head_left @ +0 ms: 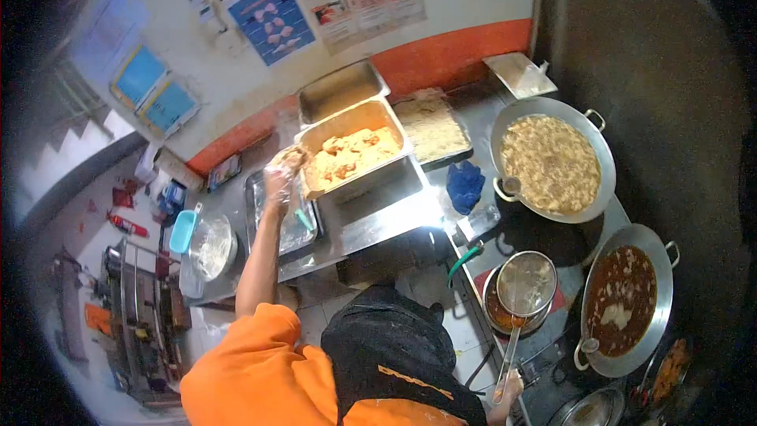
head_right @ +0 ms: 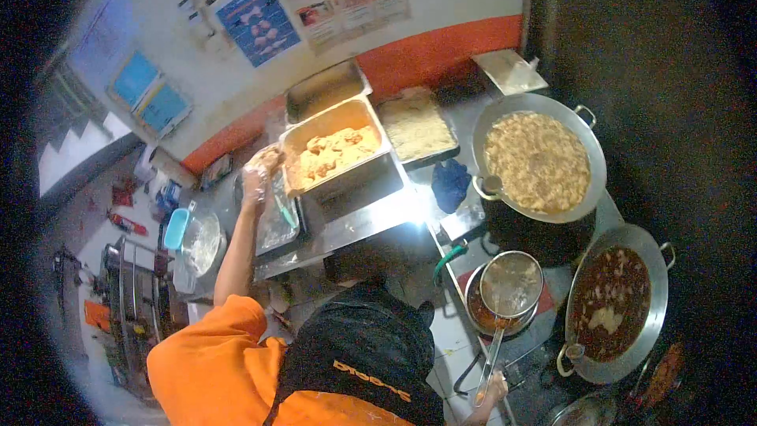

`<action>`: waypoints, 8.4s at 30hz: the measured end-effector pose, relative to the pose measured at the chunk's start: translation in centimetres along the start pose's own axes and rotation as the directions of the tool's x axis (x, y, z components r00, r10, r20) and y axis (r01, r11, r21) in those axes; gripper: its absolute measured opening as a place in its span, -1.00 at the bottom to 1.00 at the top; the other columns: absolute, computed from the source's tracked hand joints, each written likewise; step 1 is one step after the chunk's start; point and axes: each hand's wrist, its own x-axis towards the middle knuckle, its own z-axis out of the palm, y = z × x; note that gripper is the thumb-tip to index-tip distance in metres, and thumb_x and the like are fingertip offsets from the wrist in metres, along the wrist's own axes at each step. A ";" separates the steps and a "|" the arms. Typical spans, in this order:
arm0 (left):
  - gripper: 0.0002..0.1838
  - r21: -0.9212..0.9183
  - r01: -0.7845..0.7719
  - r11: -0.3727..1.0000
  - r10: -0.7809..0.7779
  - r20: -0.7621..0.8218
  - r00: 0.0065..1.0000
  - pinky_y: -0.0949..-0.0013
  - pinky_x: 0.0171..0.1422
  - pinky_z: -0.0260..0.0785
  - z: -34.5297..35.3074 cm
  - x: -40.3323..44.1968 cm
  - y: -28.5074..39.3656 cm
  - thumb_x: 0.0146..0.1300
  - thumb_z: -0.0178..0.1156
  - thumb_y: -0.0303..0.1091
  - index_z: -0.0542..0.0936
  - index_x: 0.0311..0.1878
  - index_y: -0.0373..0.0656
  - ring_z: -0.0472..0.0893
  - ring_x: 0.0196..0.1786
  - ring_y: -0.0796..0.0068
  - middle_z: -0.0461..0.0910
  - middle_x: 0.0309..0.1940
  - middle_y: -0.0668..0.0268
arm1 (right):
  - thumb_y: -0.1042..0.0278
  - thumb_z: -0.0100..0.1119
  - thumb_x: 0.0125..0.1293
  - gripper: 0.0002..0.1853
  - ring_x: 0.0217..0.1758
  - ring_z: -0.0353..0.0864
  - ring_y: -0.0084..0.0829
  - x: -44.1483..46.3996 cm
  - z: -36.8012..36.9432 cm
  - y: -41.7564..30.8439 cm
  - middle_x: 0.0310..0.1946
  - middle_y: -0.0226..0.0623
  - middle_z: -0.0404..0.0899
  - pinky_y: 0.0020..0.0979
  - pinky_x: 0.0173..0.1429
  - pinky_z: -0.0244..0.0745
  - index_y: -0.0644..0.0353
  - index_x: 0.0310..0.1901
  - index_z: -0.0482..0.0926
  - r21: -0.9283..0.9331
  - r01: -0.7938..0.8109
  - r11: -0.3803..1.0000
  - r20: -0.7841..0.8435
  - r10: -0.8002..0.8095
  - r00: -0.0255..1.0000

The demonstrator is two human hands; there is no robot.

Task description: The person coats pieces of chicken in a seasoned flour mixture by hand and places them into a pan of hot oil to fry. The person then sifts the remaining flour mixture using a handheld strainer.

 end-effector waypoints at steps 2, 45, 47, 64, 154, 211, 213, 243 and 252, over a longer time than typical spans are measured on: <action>-0.67 -0.013 -0.033 0.999 0.033 0.008 0.999 0.39 0.07 0.47 -0.3 0.7 -1.0 0.32 0.22 -0.29 0.60 0.06 -0.29 0.63 -0.06 0.47 0.66 -0.10 0.26 | 0.12 0.06 0.39 -0.65 -0.74 0.25 -0.56 0.6 0.1 3.8 -0.72 -0.52 0.26 -0.48 -0.68 0.10 0.12 -0.51 0.42 -0.091 -0.096 0.991 0.044 0.100 0.994; -0.54 0.124 -0.125 0.984 0.058 0.440 0.896 0.47 -0.18 0.60 -4.4 12.6 -11.8 0.10 0.38 -0.47 0.51 0.08 -0.30 0.72 -0.29 0.43 0.70 -0.23 0.24 | 0.38 0.18 0.11 -0.78 -0.09 0.64 -0.12 20.0 43.5 -76.4 -0.26 -0.06 0.64 -0.22 0.00 0.55 0.24 -0.20 0.63 -0.118 0.905 0.410 0.974 -0.128 0.185; -0.53 0.103 -0.231 0.967 0.161 0.454 0.876 0.49 -0.16 0.61 -4.4 11.2 -16.5 0.09 0.37 -0.53 0.49 0.10 -0.32 0.72 -0.26 0.45 0.70 -0.19 0.23 | 0.31 0.17 0.15 -0.67 -0.06 0.63 -0.09 22.0 43.7 -75.5 -0.17 0.01 0.63 -0.22 0.07 0.54 0.27 -0.06 0.59 -0.151 0.835 0.529 0.921 -0.232 0.314; -0.53 0.125 -0.157 0.980 0.122 0.252 0.960 0.32 -0.12 0.55 -5.9 13.6 -11.8 -0.06 0.49 -0.31 0.61 -0.03 -0.16 0.67 -0.24 0.34 0.66 -0.22 0.23 | 0.22 0.19 0.17 -0.50 -0.23 0.66 -0.16 25.1 49.6 -75.0 -0.26 -0.07 0.61 -0.25 -0.09 0.60 0.33 0.10 0.47 -0.148 0.987 -0.063 0.971 -0.199 0.133; -0.60 0.260 -0.597 0.759 0.288 0.688 0.666 0.16 0.06 0.50 12.6 16.0 8.0 0.13 0.25 -0.34 0.57 0.08 -0.10 0.64 -0.07 0.03 0.65 -0.10 0.07 | 0.29 0.23 0.34 -0.65 -0.41 0.44 -0.67 25.6 -10.8 -63.7 -0.29 -0.45 0.60 -0.58 -0.30 0.47 0.24 0.10 0.61 0.193 0.331 0.924 -0.254 -0.279 0.926; -0.63 -0.213 -0.810 0.547 0.542 0.827 0.148 0.29 -0.02 0.54 22.3 9.2 14.0 -0.03 0.37 -0.60 0.59 -0.09 -0.19 0.66 -0.12 0.28 0.65 -0.18 0.22 | 0.01 0.44 -0.05 -0.57 -0.24 0.69 -0.25 24.7 -0.3 -58.8 -0.27 -0.15 0.69 -0.29 -0.11 0.56 0.15 -0.21 0.66 -0.106 0.561 0.821 0.167 -0.541 0.824; -0.64 -0.327 -0.773 0.544 0.596 0.798 0.083 0.31 -0.02 0.53 27.4 6.3 14.6 -0.04 0.38 -0.59 0.60 -0.10 -0.18 0.66 -0.12 0.27 0.66 -0.17 0.21 | 0.05 0.43 -0.11 -0.56 -0.23 0.69 -0.18 24.3 -6.0 -55.1 -0.28 -0.12 0.69 -0.24 -0.07 0.57 0.16 -0.22 0.67 -0.228 0.378 0.897 0.134 -0.356 0.925; -0.72 -0.497 -0.738 0.457 0.570 0.800 -0.186 0.14 0.02 0.52 58.0 -20.8 16.0 0.20 0.13 -0.21 0.60 -0.18 -0.22 0.65 -0.08 0.05 0.65 -0.12 0.03 | 0.28 0.30 0.20 -0.66 -0.04 0.63 -0.31 2.5 -24.9 -30.0 -0.07 -0.14 0.64 -0.27 0.06 0.58 0.31 -0.06 0.60 -0.347 0.035 0.937 -0.321 -0.154 0.935; -0.73 0.026 -0.704 0.710 0.441 0.763 0.473 0.40 0.05 0.52 29.7 1.1 7.6 0.22 0.19 -0.55 0.62 0.00 -0.26 0.68 -0.07 0.41 0.68 -0.07 0.17 | 0.18 0.10 0.37 -0.62 -0.01 0.60 -0.32 -7.3 -1.5 -6.1 -0.01 -0.21 0.56 -0.27 0.04 0.54 0.24 0.10 0.45 0.597 -0.378 0.708 0.145 0.368 0.918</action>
